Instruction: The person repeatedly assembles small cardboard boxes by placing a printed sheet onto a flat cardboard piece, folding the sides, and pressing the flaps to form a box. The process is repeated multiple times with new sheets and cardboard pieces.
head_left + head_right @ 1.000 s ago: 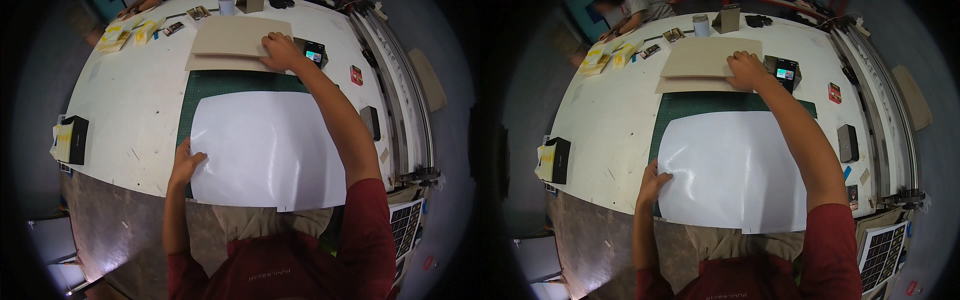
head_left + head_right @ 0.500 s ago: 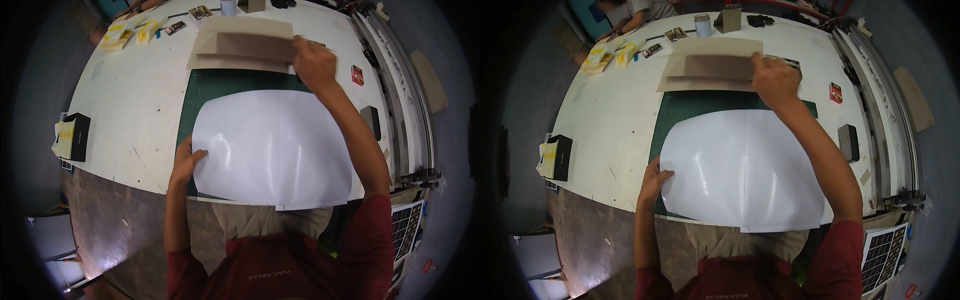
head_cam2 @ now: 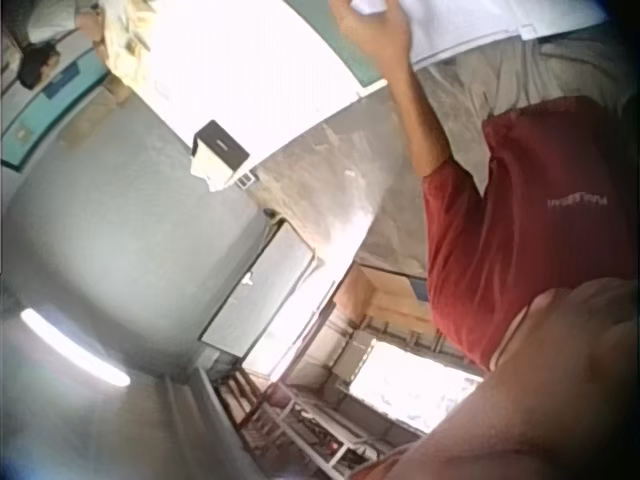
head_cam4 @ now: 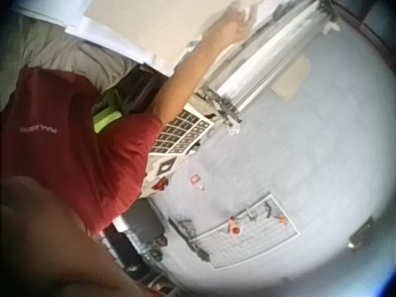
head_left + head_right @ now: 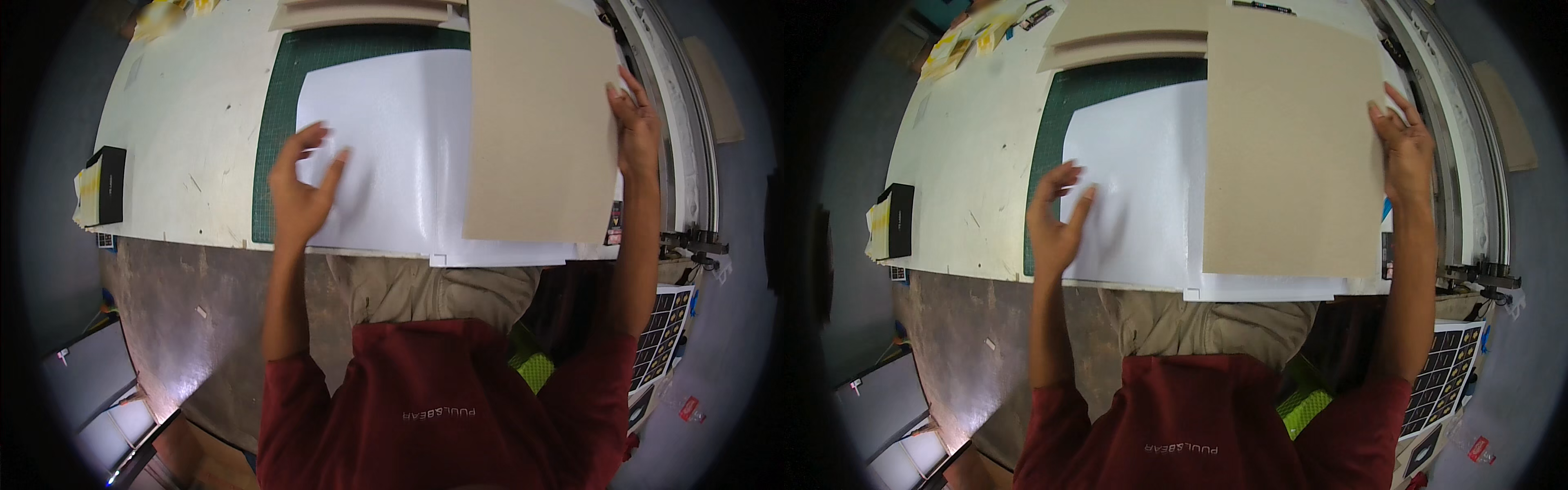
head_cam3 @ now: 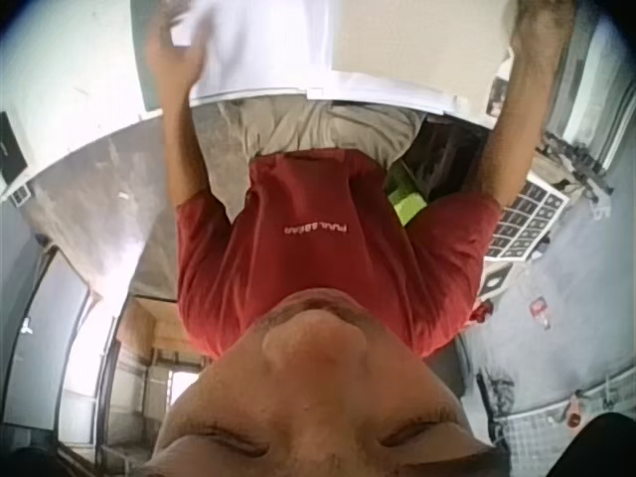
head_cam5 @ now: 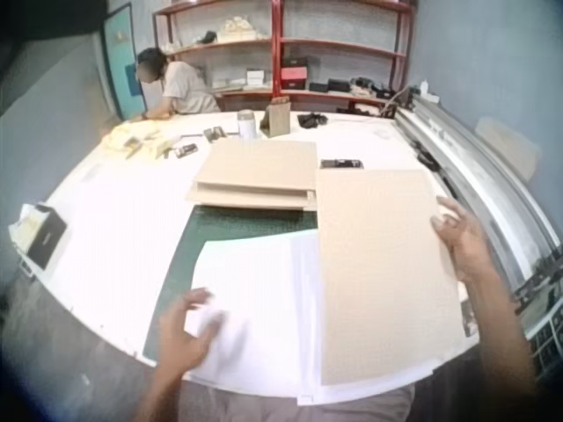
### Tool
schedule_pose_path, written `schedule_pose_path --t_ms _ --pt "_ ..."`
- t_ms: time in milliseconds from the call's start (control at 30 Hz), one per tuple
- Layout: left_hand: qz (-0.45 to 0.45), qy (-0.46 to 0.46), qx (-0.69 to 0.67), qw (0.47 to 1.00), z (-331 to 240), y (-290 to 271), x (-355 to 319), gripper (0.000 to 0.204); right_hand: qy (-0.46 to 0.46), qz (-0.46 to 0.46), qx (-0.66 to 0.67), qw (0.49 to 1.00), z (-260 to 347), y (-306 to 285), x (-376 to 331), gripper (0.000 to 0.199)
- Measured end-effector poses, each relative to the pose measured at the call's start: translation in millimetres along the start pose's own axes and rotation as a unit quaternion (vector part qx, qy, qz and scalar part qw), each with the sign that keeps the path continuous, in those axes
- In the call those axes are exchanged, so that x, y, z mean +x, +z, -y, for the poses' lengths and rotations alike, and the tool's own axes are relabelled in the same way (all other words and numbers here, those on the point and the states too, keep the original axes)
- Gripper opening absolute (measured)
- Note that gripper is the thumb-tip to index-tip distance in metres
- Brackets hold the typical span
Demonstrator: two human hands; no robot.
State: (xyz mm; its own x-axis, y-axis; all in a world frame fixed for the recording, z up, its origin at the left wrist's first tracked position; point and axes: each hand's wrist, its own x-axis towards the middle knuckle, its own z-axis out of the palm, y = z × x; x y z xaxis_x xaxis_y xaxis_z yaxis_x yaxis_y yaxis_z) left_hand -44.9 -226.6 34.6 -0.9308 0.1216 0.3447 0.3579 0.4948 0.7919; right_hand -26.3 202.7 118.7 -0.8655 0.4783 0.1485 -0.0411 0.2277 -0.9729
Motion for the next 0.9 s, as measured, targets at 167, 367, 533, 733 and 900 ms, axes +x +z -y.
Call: schedule_pose_path --t_ms 167,367,533,733,900 --pt "0.157 0.126 0.003 0.980 -48.9 33.5 -19.9 0.058 0.069 0.017 0.028 0.997 -51.0 22.5 -12.8 0.051" --pt "0.201 0.119 0.050 0.971 -44.2 50.8 -30.6 0.070 0.086 0.021 0.000 0.996 -63.8 32.5 -22.4 0.050" --pt "0.192 0.137 0.059 0.970 -38.4 55.9 -34.9 0.070 0.083 0.028 0.002 0.996 -68.5 32.3 -23.4 0.048" --pt "0.186 0.138 0.055 0.971 -34.8 59.4 -35.9 0.067 0.080 0.022 -0.008 0.996 -72.3 28.7 -20.2 0.049" --pt "0.188 0.137 0.059 0.971 -33.7 60.0 -36.9 0.066 0.081 0.021 -0.039 0.996 -67.6 30.6 -23.5 0.049"
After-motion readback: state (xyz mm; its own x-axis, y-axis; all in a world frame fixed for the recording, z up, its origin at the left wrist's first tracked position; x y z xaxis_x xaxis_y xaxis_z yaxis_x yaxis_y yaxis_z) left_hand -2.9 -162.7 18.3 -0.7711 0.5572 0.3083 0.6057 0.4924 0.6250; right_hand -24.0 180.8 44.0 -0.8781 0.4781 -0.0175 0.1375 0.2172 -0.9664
